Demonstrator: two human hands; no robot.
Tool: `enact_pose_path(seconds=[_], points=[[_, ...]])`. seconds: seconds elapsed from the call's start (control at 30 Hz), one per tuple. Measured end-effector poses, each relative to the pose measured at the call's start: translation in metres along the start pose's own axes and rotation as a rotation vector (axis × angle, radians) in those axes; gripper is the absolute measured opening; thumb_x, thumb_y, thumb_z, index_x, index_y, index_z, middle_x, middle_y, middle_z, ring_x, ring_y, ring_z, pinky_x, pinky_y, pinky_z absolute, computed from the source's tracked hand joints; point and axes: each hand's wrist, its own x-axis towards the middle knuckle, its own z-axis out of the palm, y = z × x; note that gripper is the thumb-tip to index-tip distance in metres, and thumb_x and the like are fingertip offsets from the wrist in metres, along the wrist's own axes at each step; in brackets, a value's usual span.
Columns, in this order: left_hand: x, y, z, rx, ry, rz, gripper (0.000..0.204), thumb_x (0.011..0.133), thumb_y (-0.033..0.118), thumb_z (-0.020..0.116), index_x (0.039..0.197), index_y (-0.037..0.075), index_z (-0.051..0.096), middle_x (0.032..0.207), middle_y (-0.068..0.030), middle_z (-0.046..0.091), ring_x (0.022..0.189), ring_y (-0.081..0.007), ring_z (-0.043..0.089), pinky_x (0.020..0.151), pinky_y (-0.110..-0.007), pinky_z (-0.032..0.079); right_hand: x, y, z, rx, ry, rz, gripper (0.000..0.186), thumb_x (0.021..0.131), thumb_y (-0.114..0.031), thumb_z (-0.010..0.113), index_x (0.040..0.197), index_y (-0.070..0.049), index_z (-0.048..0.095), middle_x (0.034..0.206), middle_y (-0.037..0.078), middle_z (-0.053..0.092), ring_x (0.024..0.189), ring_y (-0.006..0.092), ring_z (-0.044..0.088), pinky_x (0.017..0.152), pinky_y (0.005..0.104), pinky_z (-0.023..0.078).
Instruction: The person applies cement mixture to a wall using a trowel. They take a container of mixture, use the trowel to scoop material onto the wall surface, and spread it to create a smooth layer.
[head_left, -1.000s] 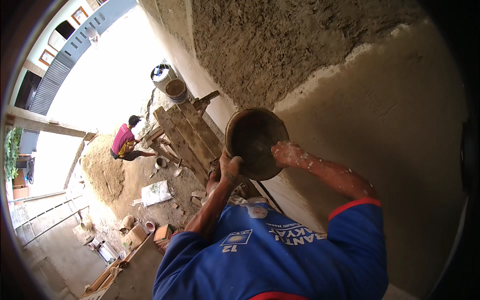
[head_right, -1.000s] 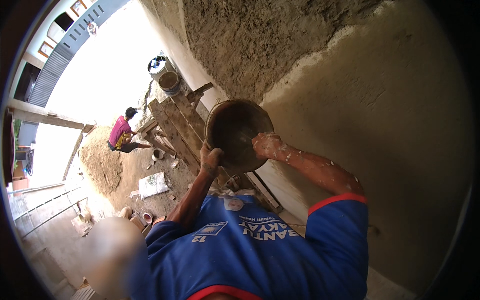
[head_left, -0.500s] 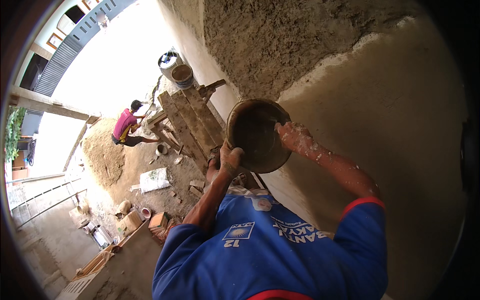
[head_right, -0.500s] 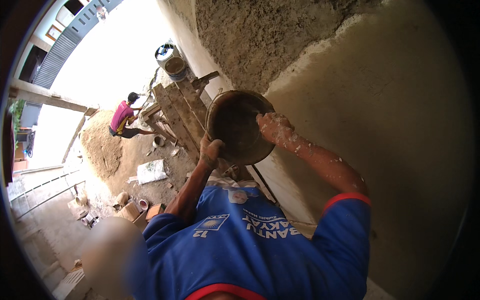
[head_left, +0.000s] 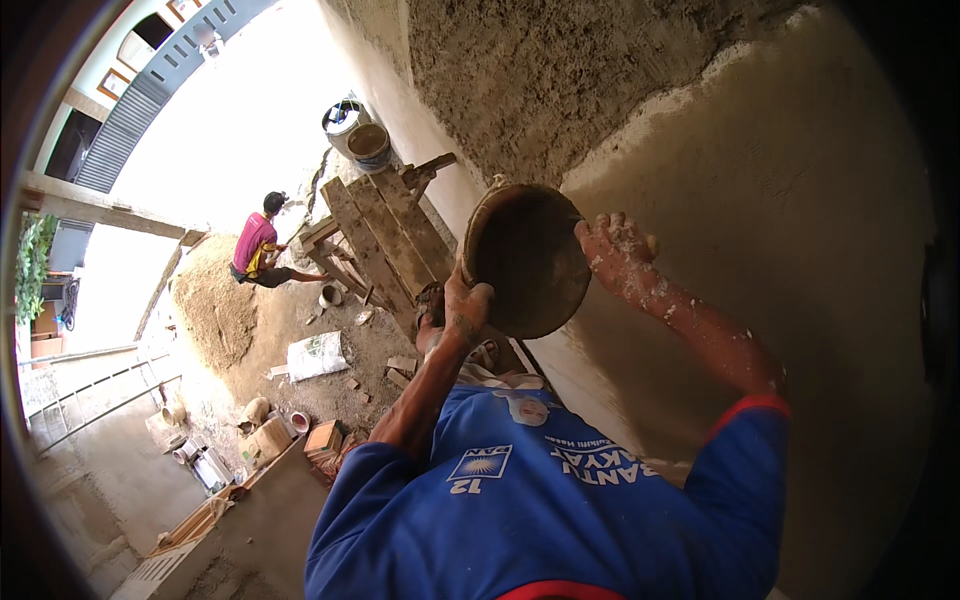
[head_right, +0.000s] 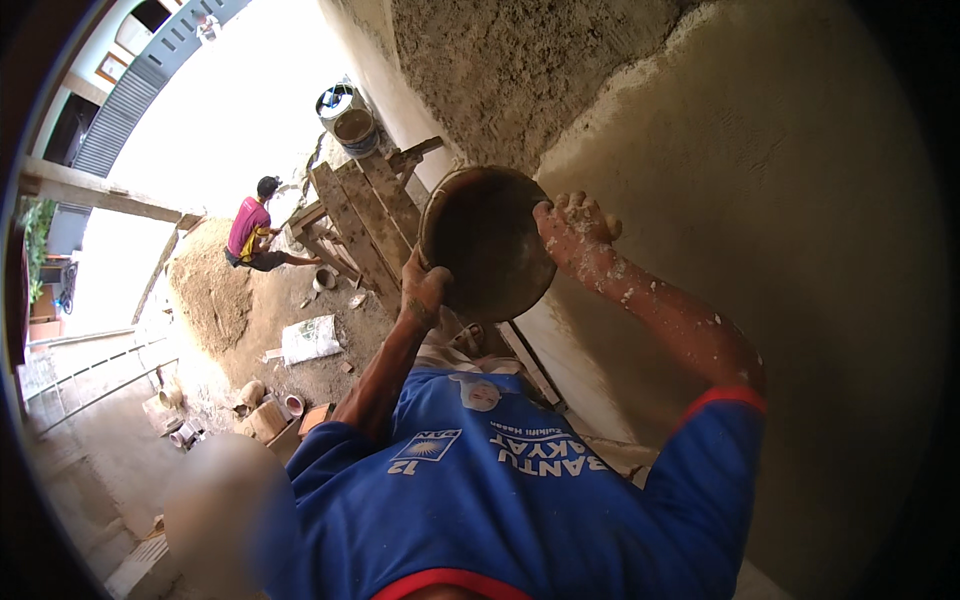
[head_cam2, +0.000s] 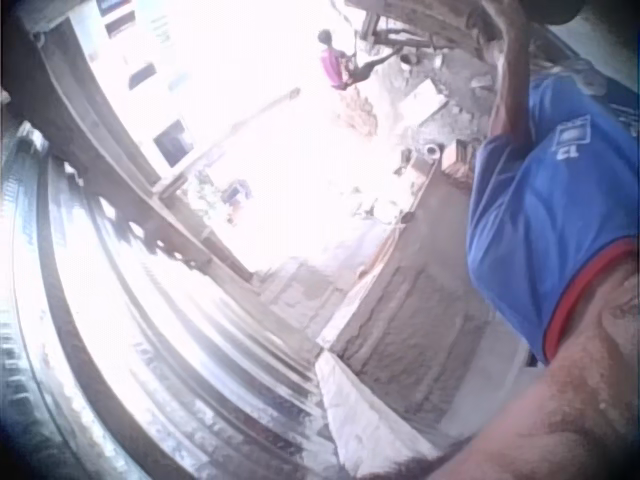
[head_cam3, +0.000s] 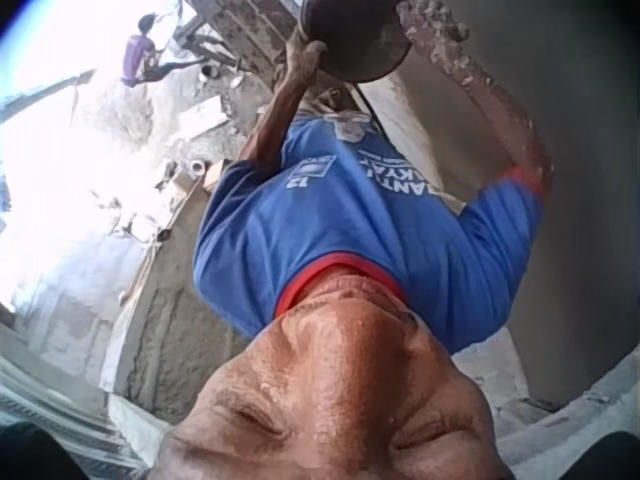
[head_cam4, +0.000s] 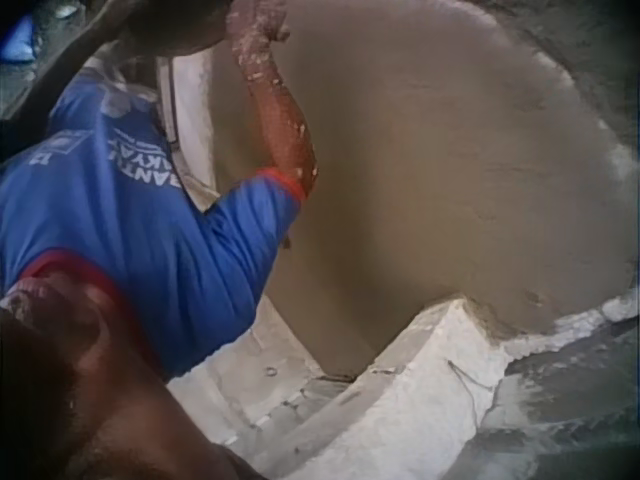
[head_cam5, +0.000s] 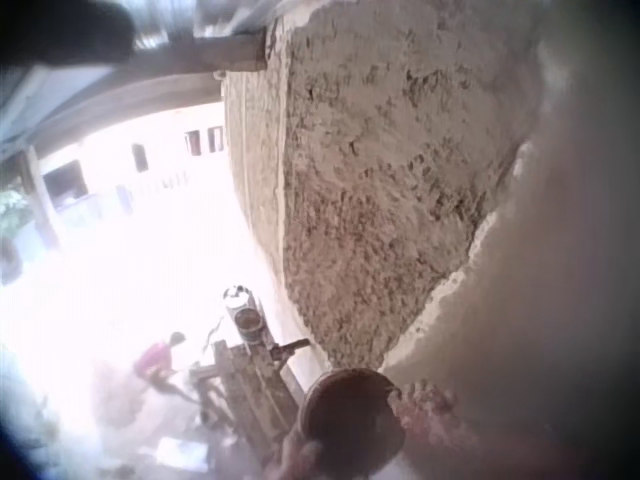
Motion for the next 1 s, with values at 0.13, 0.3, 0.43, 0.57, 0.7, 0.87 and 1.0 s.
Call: enact_pose_path(seconds=[0.13, 0.3, 0.43, 0.57, 0.7, 0.87, 1.0], points=[[0.008, 0.015, -0.004, 0.053, -0.002, 0.061, 0.067, 0.065, 0.0, 0.048, 0.132, -0.002, 0.049, 0.109, -0.0153, 0.066, 0.094, -0.0228, 0.063, 0.082, -0.03, 0.05, 0.02, -0.022, 0.013, 0.047, -0.363, 0.139, 0.029, 0.08, -0.019, 0.065, 0.106, -0.006, 0.062, 0.089, 0.015, 0.064, 0.083, 0.0262, 0.067, 0.069, 0.0377, 0.054], [0.023, 0.033, -0.011, 0.214, -0.012, 0.075, 0.064, 0.066, 0.004, 0.05, 0.131, -0.002, 0.051, 0.104, -0.0186, 0.068, 0.093, -0.0247, 0.064, 0.084, -0.033, 0.05, 0.016, -0.005, 0.011, 0.547, -0.426, 0.154, 0.033, 0.086, -0.028, 0.062, 0.112, -0.008, 0.061, 0.099, 0.015, 0.067, 0.096, 0.0327, 0.066, 0.083, 0.0439, 0.053], [0.033, 0.046, -0.011, 0.332, -0.035, -0.004, 0.063, 0.068, 0.006, 0.052, 0.131, -0.001, 0.051, 0.104, -0.023, 0.067, 0.095, -0.0297, 0.066, 0.087, -0.037, 0.05, 0.018, -0.024, 0.04, 0.934, -0.45, 0.21, 0.041, 0.088, -0.035, 0.063, 0.119, -0.008, 0.061, 0.114, 0.016, 0.065, 0.105, 0.034, 0.063, 0.09, 0.0436, 0.05], [0.041, 0.047, -0.022, 0.349, -0.004, -0.046, 0.064, 0.068, 0.006, 0.052, 0.132, -0.001, 0.05, 0.105, -0.0254, 0.066, 0.098, -0.0317, 0.066, 0.088, -0.038, 0.049, 0.03, -0.054, 0.057, 0.869, -0.226, 0.079, 0.041, 0.087, -0.039, 0.062, 0.116, -0.01, 0.063, 0.11, 0.016, 0.066, 0.099, 0.036, 0.064, 0.088, 0.0445, 0.052], [0.053, 0.04, -0.043, 0.307, -0.007, 0.01, 0.064, 0.068, 0.004, 0.052, 0.131, -0.003, 0.049, 0.105, -0.0212, 0.066, 0.097, -0.0289, 0.065, 0.088, -0.035, 0.049, 0.037, -0.06, 0.044, 1.008, -0.132, 0.317, 0.046, 0.087, -0.04, 0.063, 0.118, -0.006, 0.062, 0.106, 0.017, 0.068, 0.098, 0.0359, 0.065, 0.087, 0.0435, 0.052], [0.069, 0.047, -0.046, 0.016, -0.057, 0.054, 0.059, 0.069, -0.001, 0.049, 0.128, -0.005, 0.05, 0.106, -0.0146, 0.066, 0.093, -0.0226, 0.063, 0.086, -0.031, 0.049, 0.051, -0.04, 0.014, 0.979, -0.112, 0.377, 0.047, 0.087, -0.039, 0.064, 0.118, -0.003, 0.062, 0.102, 0.019, 0.069, 0.095, 0.0367, 0.066, 0.084, 0.0429, 0.053], [0.075, 0.056, -0.039, -0.097, -0.032, 0.011, 0.055, 0.07, -0.003, 0.048, 0.125, -0.005, 0.051, 0.104, -0.0118, 0.065, 0.089, -0.019, 0.063, 0.082, -0.03, 0.051, 0.054, -0.026, -0.005, 1.007, -0.168, 0.466, 0.046, 0.087, -0.038, 0.064, 0.117, -0.003, 0.062, 0.1, 0.021, 0.068, 0.091, 0.0378, 0.067, 0.082, 0.0437, 0.053]])
